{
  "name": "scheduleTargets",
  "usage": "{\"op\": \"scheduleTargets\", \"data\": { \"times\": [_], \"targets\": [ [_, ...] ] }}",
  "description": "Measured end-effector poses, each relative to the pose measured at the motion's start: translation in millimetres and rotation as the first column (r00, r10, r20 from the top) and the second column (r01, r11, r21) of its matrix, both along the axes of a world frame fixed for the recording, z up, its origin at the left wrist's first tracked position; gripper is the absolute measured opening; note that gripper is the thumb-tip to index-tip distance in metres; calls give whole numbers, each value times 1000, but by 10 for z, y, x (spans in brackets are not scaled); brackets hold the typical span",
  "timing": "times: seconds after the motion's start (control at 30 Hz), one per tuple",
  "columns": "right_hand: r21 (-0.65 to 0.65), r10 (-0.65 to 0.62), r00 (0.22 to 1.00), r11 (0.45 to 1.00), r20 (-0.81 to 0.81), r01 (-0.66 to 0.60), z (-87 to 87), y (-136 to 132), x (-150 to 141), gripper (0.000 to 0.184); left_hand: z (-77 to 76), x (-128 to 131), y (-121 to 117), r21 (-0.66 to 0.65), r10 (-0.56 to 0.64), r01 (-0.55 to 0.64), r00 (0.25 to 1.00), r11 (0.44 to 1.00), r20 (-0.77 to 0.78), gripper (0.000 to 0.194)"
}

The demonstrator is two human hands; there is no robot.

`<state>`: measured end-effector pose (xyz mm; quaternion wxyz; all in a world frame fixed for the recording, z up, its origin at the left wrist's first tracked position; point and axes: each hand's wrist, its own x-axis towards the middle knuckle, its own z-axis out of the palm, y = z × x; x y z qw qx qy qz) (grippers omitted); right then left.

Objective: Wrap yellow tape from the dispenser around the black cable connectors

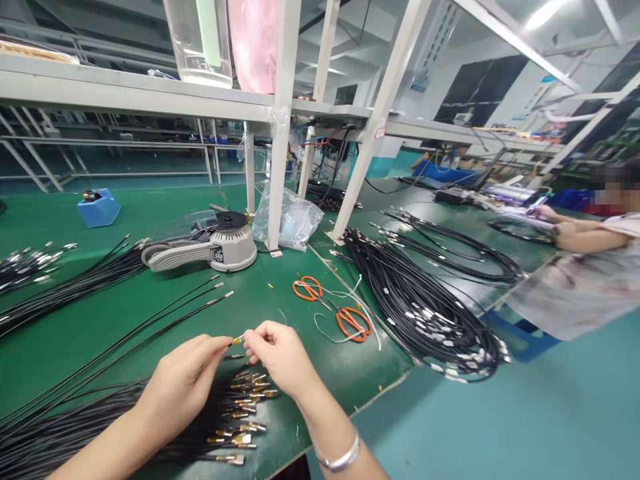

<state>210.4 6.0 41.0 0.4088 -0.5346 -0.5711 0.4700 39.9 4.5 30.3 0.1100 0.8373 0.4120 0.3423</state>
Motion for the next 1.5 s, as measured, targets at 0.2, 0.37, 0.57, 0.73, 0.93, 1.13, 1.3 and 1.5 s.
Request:
{"op": "scheduleTargets", "data": {
  "times": [0.2,0.37,0.57,0.73,0.93,1.13,1.3,1.5],
  "targets": [
    [-29,-43,993,999,-109,40,43,-38,-17,26,-7,-10,-29,-33,-17,18,999,999,42,18],
    [-29,-55,990,998,-132,52,85,-105,-55,22,-2,-23,-42,-11,-57,59,986,998,154,19],
    [-178,-73,918,984,-389,3,-56,-177,-93,27,-52,-23,-126,46,-139,136,988,990,69,24],
    [-207,-34,978,978,-205,-10,-142,-236,49,29,-50,-83,-11,-74,-158,154,986,985,-57,23],
    [-149,8,978,989,209,23,-196,-271,332,31,-117,-274,778,-218,201,-228,969,949,-141,22],
    [-115,-70,995,990,65,77,-92,-123,392,27,-333,-330,1189,-411,324,-340,940,846,-109,27],
    [-2,-102,994,995,-46,102,250,662,311,15,-206,-330,1115,-551,403,-273,906,788,127,25],
    [70,-218,973,972,-74,223,581,1708,85,22,91,-360,606,-597,405,-56,784,801,471,42]
  ]
}}
